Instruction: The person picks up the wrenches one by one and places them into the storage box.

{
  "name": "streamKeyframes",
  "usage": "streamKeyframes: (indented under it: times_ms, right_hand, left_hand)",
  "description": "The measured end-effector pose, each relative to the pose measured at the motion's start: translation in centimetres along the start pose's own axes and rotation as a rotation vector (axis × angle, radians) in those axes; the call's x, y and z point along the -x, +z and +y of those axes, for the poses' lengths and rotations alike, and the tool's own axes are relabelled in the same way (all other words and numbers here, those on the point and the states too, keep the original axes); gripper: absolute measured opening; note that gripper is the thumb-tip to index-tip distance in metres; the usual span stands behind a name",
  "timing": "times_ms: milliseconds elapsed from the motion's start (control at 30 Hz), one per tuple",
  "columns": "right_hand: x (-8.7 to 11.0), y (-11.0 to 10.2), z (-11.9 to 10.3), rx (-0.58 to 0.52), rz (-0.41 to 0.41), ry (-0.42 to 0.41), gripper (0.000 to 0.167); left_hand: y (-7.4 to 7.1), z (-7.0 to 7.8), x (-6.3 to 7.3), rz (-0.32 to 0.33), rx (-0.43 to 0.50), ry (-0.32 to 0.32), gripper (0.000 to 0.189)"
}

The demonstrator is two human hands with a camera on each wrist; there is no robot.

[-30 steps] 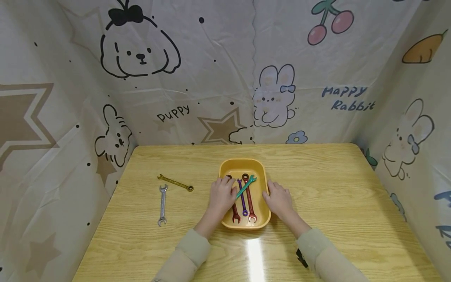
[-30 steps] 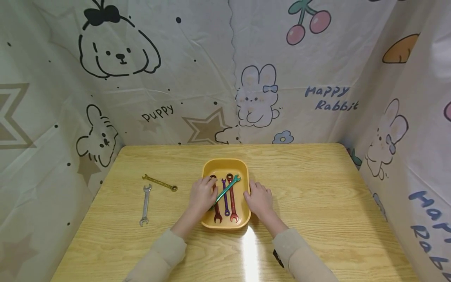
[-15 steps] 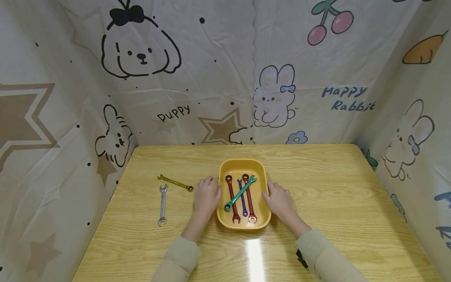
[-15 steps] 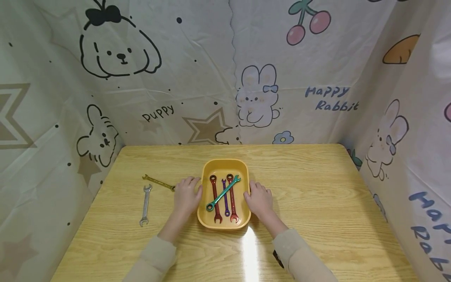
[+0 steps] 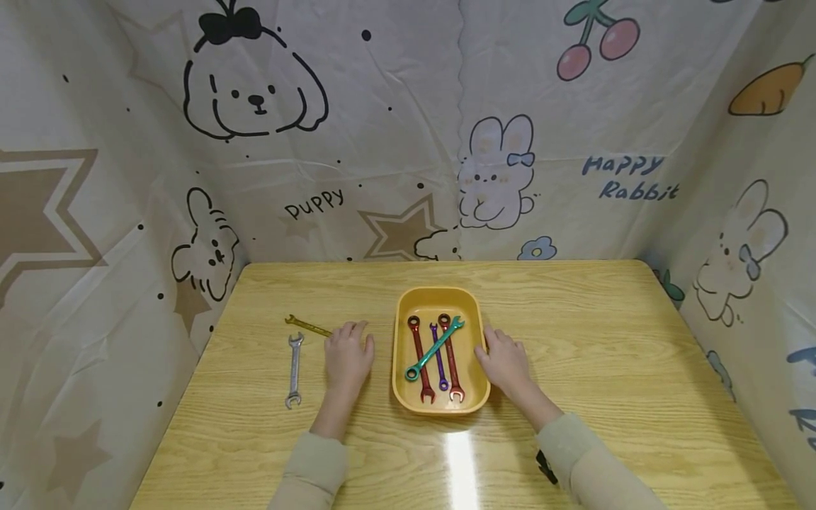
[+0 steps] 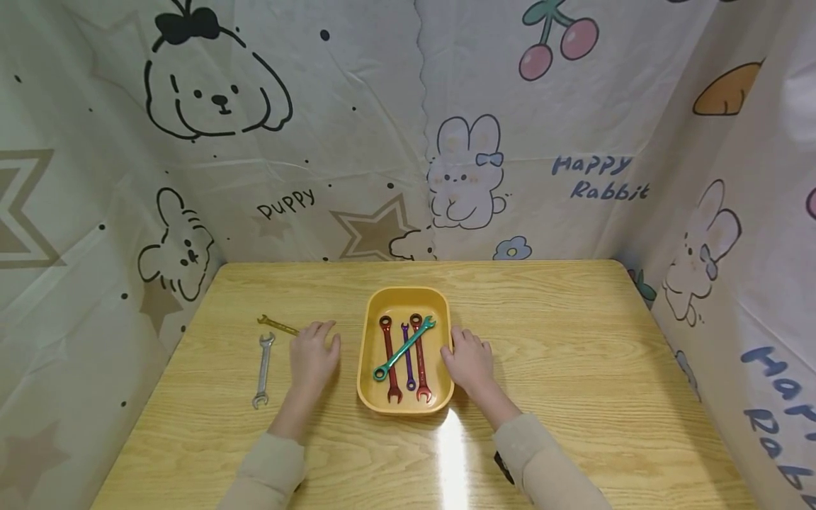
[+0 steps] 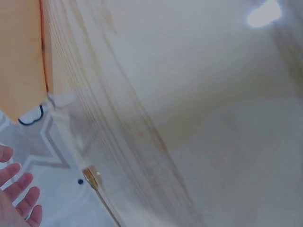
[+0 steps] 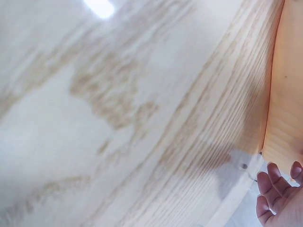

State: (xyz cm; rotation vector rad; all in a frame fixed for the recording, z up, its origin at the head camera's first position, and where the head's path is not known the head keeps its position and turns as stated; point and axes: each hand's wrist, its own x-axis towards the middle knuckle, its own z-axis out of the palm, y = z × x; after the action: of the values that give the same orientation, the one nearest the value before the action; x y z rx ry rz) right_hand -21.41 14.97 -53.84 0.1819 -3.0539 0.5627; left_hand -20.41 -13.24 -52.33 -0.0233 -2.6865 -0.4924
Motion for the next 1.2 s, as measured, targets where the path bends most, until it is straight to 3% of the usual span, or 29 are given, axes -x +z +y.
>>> streamKeyframes:
  times_ms: [467, 700, 967, 1200]
  right_hand:
    - [0.0, -0.1, -0.1, 0.001, 0.011, -0.013, 0.033]
    - [0.0, -0.2, 0.0, -0.008, 0.009, -0.013, 0.036]
    - [0.0, -0.3, 0.0, -0.012, 0.008, -0.018, 0.036]
    - [-0.2, -0.6, 0.0, -0.005, 0.008, -0.022, 0.035]
  left_hand:
    - [-0.2, -4.4, 0.4, 0.032, 0.044, -0.191, 0.029]
    - [-0.5, -5.9, 0.4, -0.033, 0.046, -0.282, 0.032]
    - [-0.6, -6.8, 0.2, -0.044, 0.038, -0.401, 0.033]
    - [-0.9, -7.3, 0.4, -0.121, 0.053, -0.522, 0.040]
